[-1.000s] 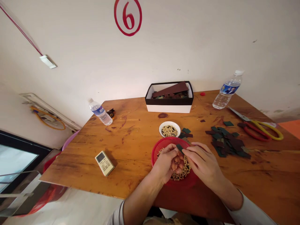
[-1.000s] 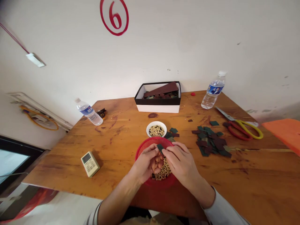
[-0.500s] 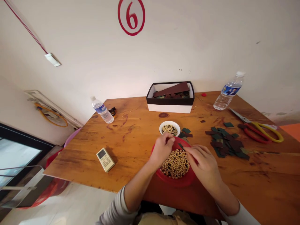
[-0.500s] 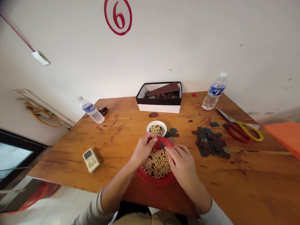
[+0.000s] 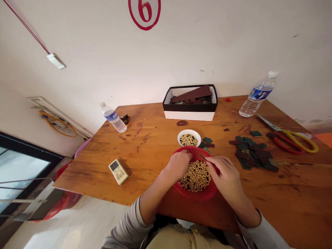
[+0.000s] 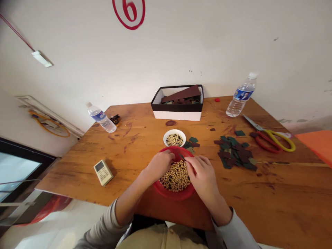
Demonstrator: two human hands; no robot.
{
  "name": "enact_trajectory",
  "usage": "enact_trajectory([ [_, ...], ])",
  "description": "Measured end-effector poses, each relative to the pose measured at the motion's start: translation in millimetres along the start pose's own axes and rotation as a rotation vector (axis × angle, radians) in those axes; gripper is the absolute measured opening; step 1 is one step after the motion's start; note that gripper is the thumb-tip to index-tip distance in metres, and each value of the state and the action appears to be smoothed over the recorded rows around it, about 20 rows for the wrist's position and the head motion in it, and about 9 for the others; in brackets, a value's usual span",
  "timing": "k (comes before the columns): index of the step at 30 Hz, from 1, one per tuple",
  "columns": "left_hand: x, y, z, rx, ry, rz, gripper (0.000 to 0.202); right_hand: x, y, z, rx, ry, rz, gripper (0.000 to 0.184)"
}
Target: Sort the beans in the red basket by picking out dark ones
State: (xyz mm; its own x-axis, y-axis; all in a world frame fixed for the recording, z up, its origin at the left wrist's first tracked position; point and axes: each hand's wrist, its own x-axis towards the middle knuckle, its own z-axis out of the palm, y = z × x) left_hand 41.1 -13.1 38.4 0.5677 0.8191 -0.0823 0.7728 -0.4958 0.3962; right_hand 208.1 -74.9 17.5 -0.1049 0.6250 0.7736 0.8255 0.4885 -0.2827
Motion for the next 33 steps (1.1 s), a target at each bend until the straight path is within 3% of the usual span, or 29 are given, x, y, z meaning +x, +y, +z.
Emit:
enact_trajectory([
  [8,8.7,3.7,2.7,0.008,-0.04,-0.048,0.025,-2.8,1.2,-2.8,-0.012,0.017,0.003,0.019],
  [12,8.3,4.7,7.6,-0.132,0.064,-0.109,0.019,-3.1,-0.4,-4.4,0.003,0.03,-0.005,0.018],
  [15,6.9,8.4,8.3,-0.623,0.146,-0.237,0.01,-2.5,-2.3,-5.1,0.015,0.055,-0.026,0.019],
  [17,5.0,11.5,6.8,-1.095,0.05,-0.318,0.008,-1.9,-3.0,-5.2,0.014,0.062,-0.045,0.021],
  [19,2.5,14.4,5.2,-1.47,-0.093,-0.352,0.019,-1.3,-3.3,-4.8,0.009,0.062,-0.068,0.022],
  [22,-1.0,18.3,4.7,-1.724,-0.216,-0.346,0.029,-1.0,-3.3,-3.7,-0.003,0.057,-0.105,0.023],
  [26,-4.8,24.7,6.8,-1.779,-0.265,-0.325,0.03,-1.6,-3.6,-2.7,-0.032,0.041,-0.119,0.021],
  [33,-15.0,35.5,9.3,-1.671,-0.221,-0.315,0.034,-2.7,-2.1,-1.5,-0.047,0.01,-0.116,0.017],
])
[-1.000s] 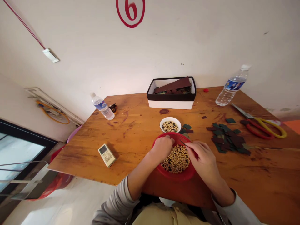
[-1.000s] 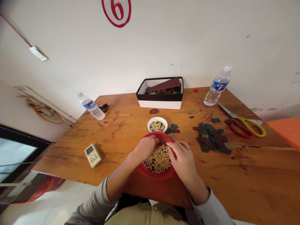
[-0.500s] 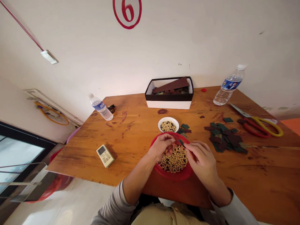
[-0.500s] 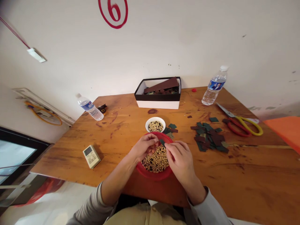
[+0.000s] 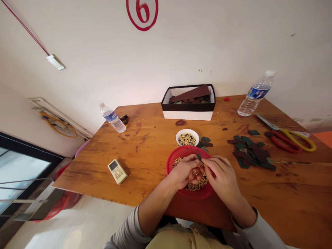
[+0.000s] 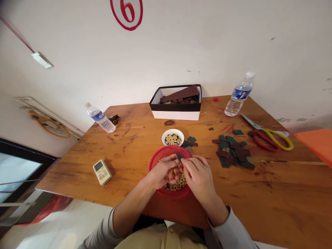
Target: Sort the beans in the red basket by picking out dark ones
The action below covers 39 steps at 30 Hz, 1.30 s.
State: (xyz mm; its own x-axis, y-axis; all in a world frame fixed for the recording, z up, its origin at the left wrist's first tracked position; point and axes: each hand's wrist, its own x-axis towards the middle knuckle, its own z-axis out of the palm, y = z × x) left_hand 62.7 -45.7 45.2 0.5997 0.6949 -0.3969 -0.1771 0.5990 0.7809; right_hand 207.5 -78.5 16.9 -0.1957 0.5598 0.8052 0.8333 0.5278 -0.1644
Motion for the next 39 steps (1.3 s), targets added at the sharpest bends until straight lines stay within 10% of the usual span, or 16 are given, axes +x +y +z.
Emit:
enact_trajectory([
  [10,33.5,43.5,-25.0,1.021,0.57,0.5,0.007,-0.7,5.1,1.0,-0.023,0.045,0.055,0.013],
  [22,22.6,25.2,-21.1,1.831,0.274,0.173,0.032,0.9,1.1,0.2,-0.018,0.035,0.065,0.014],
  [32,24.9,16.5,-18.3,1.673,0.327,0.205,0.022,-0.4,2.1,0.1,-0.013,0.04,0.062,0.014],
  [35,22.4,16.9,-18.9,1.056,0.318,0.238,0.008,-0.6,0.7,-0.6,0.003,0.061,0.054,0.016],
  [39,17.2,16.6,-18.8,0.124,0.021,0.026,0.018,-1.0,-0.2,-1.1,0.012,0.071,0.038,0.018],
])
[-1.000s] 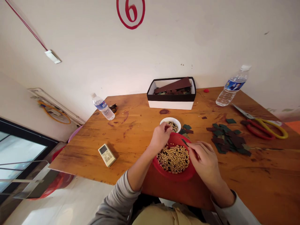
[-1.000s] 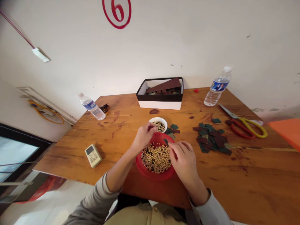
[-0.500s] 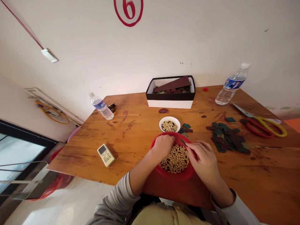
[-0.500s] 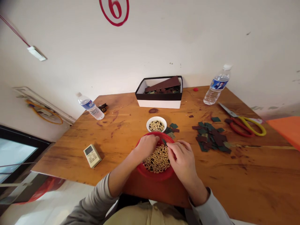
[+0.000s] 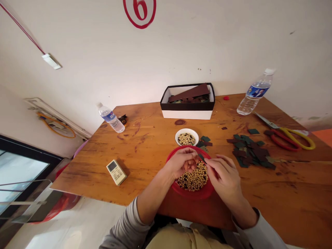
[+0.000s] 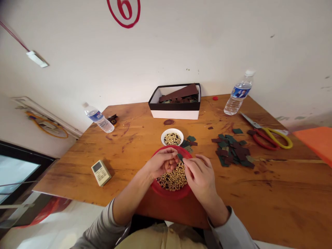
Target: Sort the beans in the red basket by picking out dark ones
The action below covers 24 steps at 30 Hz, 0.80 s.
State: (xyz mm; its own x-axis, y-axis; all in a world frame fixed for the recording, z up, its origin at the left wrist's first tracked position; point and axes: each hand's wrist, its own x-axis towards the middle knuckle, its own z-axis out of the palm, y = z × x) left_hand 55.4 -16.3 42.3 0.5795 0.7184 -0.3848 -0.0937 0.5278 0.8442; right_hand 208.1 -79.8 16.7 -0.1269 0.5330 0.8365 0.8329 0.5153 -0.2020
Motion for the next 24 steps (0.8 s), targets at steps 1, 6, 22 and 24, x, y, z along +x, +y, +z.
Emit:
enact_trajectory([
  [1,-1.1,-0.9,0.2,-0.111,-0.054,-0.03,0.023,0.0,-0.2,0.0,0.001,-0.001,-0.007,0.018],
  [6,-4.1,-7.9,4.4,-0.233,-0.131,-0.056,0.028,0.7,-1.6,0.1,-0.004,-0.019,-0.037,0.019],
  [22,11.1,10.3,2.0,0.762,0.471,0.404,0.011,-0.4,3.3,0.5,-0.057,-0.035,0.033,0.016],
  [24,19.8,19.7,-5.3,0.953,0.569,0.427,0.01,-0.4,3.4,0.6,-0.056,-0.035,0.031,0.016],
])
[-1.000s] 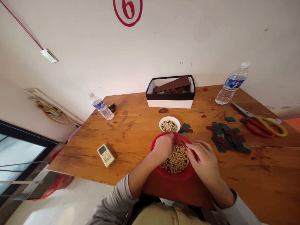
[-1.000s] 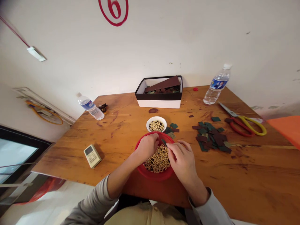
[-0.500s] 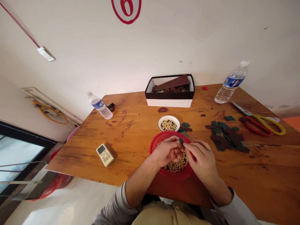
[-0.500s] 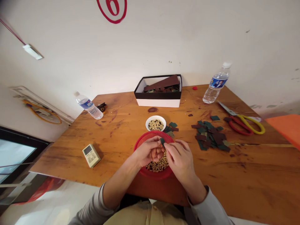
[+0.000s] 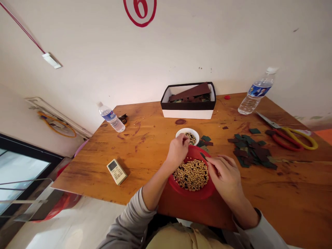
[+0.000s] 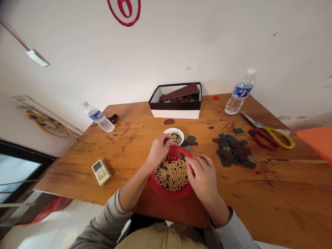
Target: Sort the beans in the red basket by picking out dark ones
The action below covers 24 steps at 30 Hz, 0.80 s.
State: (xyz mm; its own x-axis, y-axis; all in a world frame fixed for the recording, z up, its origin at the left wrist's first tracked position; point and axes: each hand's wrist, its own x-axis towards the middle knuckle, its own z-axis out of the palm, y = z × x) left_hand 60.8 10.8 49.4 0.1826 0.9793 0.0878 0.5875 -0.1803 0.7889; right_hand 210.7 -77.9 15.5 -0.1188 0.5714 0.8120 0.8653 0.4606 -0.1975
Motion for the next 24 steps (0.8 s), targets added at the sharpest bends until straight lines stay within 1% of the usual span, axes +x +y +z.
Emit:
enact_trajectory([
  [2,6.7,-2.2,-2.3,0.123,-0.006,0.016,0.01,-0.1,0.1,-0.1,0.002,-0.006,0.006,0.017],
  [4,4.9,-4.4,-3.0,0.21,-0.049,0.039,0.013,-0.2,0.1,-0.1,0.006,-0.008,0.016,0.017],
  [9,-12.8,-7.4,-1.5,0.482,-0.282,0.145,0.022,-0.6,-0.8,0.7,0.017,-0.002,0.019,0.016],
  [11,-16.0,-7.0,-0.3,0.589,-0.341,0.185,0.026,-0.7,-1.3,1.2,0.024,-0.008,0.017,0.016],
  [13,-16.6,-6.1,1.6,0.635,-0.392,0.21,0.028,-0.9,-1.4,1.6,0.026,-0.012,0.018,0.017],
  [16,-16.4,-5.3,5.6,0.617,-0.464,0.209,0.028,-1.0,-0.7,1.9,0.021,-0.01,0.029,0.016],
  [18,-16.8,-5.7,8.4,0.589,-0.476,0.189,0.027,-1.0,-0.4,2.0,0.019,-0.007,0.022,0.016],
  [22,-18.0,-8.2,10.9,0.551,-0.433,0.166,0.024,-1.3,-1.6,1.5,0.028,-0.009,-0.002,0.016],
  [23,-18.3,-8.9,10.6,0.492,-0.405,0.155,0.021,-1.7,-2.1,1.2,0.031,-0.011,-0.004,0.018],
  [24,-18.5,-9.4,9.7,0.376,-0.38,0.123,0.017,-2.2,-2.6,0.8,0.034,-0.011,-0.003,0.019],
])
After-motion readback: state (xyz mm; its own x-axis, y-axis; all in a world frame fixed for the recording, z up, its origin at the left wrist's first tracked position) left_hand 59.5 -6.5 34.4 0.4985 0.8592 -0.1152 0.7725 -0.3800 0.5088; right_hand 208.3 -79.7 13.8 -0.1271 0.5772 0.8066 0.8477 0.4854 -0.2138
